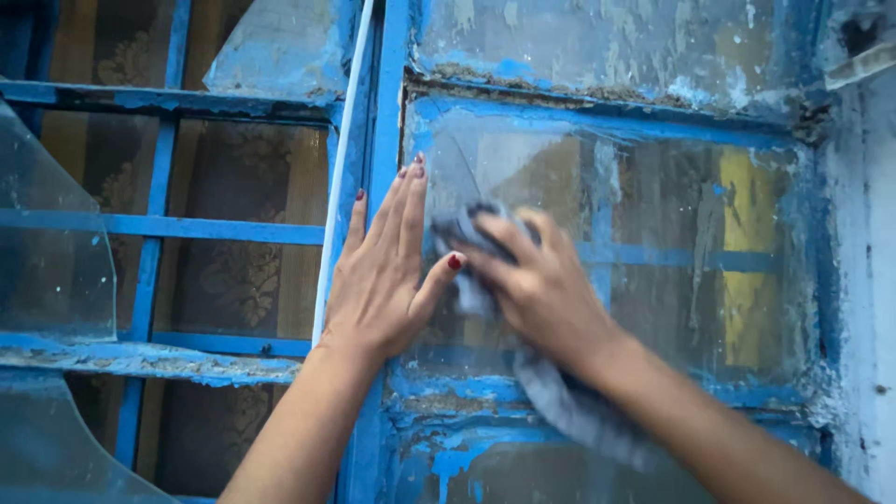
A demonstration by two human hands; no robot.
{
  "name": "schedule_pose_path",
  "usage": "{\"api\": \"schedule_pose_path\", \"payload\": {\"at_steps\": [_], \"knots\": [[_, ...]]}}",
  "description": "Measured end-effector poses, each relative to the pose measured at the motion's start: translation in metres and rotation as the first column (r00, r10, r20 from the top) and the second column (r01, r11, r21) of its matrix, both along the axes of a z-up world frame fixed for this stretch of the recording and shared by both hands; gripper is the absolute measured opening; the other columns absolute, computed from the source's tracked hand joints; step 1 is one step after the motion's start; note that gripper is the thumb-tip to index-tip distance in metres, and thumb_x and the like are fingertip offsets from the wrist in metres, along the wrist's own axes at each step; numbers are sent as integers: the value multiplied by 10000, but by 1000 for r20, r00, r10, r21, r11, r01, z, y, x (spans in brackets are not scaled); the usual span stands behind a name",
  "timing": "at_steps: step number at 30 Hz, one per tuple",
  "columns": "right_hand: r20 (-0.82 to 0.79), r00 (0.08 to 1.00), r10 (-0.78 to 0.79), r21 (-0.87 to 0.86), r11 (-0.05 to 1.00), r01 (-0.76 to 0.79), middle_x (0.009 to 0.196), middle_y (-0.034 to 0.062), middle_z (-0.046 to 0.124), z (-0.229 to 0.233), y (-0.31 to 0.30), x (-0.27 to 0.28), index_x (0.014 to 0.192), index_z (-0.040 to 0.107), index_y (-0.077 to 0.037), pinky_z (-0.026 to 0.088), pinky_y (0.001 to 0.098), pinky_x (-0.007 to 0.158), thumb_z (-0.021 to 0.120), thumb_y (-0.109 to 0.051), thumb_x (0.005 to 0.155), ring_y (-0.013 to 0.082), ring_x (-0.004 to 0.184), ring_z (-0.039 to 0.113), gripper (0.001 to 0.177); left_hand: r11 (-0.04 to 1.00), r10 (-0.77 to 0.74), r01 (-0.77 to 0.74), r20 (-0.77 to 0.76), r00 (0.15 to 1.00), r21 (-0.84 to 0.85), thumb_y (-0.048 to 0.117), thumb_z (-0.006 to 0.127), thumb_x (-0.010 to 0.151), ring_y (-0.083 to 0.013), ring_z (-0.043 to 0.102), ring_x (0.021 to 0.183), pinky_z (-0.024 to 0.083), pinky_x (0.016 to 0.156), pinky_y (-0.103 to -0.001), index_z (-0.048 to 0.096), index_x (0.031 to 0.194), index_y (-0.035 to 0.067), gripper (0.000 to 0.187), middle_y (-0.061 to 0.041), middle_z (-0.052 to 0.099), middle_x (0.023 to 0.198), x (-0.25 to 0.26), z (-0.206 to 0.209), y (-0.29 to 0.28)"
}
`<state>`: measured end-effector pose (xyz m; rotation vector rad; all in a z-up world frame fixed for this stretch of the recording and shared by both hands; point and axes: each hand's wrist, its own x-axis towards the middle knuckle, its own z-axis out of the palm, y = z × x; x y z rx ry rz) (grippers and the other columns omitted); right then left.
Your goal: The person cleans the glass panes of a blue window frame using a cloth and a spray bottle, wiping several panes repeatedly.
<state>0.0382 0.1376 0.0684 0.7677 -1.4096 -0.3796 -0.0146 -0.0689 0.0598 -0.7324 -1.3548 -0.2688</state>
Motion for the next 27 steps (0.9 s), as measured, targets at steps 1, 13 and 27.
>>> {"api": "schedule_pose_path", "payload": {"at_steps": [1, 13, 27], "knots": [[-18, 999, 47, 7, 999, -47, 1393, 76, 569, 15, -3, -5, 1318, 710, -157, 460, 502, 1036, 711, -121, 874, 375, 1261, 488, 446, 1000, -2, 2, 10, 1000, 2, 530, 423, 1045, -298, 238, 1574, 124, 1272, -523, 156, 1611, -1, 820, -179, 263, 1690, 0, 1, 0], [-108, 987, 117, -126, 983, -130, 1401, 38, 583, 51, -47, -33, 1181, 768, -141, 437, 523, 1050, 729, -136, 866, 351, 1281, 492, 318, 984, -172, 171, 14, 985, 48, 590, 334, 1059, -340, 255, 1587, 146, 1299, -527, 75, 1635, -19, 877, -209, 229, 1714, -2, -2, -3], [138, 990, 16, 292, 955, -56, 1265, 32, 673, -41, 39, 12, 1103, 762, -132, 450, 471, 1003, 703, -132, 807, 293, 1249, 565, 302, 1000, 14, -15, 61, 998, 17, 493, 466, 1021, -289, 293, 1537, 117, 1258, -544, 356, 1578, 81, 701, -126, 337, 1652, 28, -33, 23]]}}
